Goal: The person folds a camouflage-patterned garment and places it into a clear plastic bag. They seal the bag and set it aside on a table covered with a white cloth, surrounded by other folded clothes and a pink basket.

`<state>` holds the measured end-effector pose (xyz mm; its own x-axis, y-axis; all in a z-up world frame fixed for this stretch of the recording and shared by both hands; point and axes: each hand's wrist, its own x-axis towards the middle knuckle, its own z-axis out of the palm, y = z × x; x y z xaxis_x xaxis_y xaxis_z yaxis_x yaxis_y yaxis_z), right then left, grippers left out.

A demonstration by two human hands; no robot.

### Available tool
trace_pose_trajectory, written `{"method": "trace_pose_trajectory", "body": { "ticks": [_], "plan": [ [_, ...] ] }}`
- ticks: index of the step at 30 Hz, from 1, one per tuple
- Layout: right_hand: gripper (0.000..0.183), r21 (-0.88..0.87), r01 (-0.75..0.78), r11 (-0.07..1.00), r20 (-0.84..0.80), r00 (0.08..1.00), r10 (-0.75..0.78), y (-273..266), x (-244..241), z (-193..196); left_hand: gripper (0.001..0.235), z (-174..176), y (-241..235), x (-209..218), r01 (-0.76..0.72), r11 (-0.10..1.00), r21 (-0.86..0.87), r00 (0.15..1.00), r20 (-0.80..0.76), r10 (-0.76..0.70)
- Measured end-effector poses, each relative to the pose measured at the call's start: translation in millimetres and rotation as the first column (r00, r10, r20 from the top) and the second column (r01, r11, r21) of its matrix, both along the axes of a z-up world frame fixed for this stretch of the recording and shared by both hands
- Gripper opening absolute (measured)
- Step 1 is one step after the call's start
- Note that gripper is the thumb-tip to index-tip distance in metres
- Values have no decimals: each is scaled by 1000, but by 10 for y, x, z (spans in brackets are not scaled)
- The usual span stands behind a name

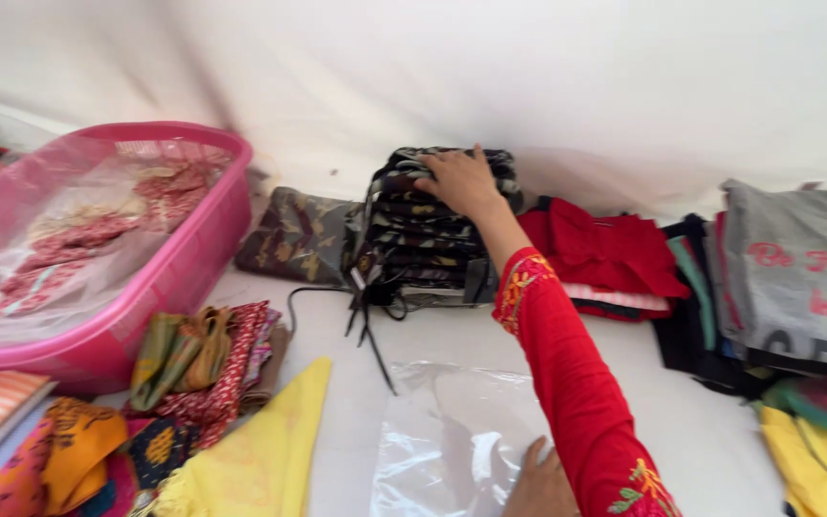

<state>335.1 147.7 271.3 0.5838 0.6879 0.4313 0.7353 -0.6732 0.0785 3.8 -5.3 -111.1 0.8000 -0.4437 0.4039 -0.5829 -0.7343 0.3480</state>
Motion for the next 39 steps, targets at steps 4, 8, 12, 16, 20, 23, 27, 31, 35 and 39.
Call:
{"method": "trace_pose_trajectory", "body": {
  "ticks": [4, 8, 12, 16, 20, 23, 27, 31, 35, 39],
  "plan": [
    [37, -82, 176, 981, 4, 984, -176, 36, -35, -23, 64, -71, -286, -528, -25, 999, 35, 999, -43, 27],
    [32, 20, 137, 990, 47, 989, -138, -56, 62, -111, 62, 667, 129, -180, -22, 999, 46, 996, -81, 26],
    [45, -11, -56, 998, 207, 977, 57, -120, 87, -110, 59, 997, -11, -79, -9, 999, 52, 996, -91, 14],
    [68, -107, 48, 993, -4, 999, -49, -107, -66, 122, 57, 1053, 30, -83, 11, 998, 61, 993, -116, -4],
    [66, 25, -36, 999, 106, 994, 34, -114, 286, -163, 61, 929, -8, -56, -9, 999, 41, 996, -90, 13],
    [46, 38, 18, 999, 171, 985, -24, -156, 288, -177, 60, 892, -14, -72, -17, 999, 48, 995, -101, 22],
    [26, 247, 13, 969, 412, 904, -117, -341, 203, 193, 59, 844, 14, -40, 12, 995, -101, 1000, -25, -15],
    [28, 439, -65, 896, 549, 809, -211, -791, 89, 743, 65, 1021, 45, -128, 52, 969, -241, 992, -98, -77],
    [25, 442, -114, 890, 515, 844, -148, -1361, -410, 1277, 72, 1229, 110, -148, 50, 969, -240, 984, -155, -89],
    [36, 360, 50, 932, 214, 967, -135, -2015, -899, 1555, 83, 1452, 149, -156, 40, 987, -157, 973, -216, -74]
  ]
}}
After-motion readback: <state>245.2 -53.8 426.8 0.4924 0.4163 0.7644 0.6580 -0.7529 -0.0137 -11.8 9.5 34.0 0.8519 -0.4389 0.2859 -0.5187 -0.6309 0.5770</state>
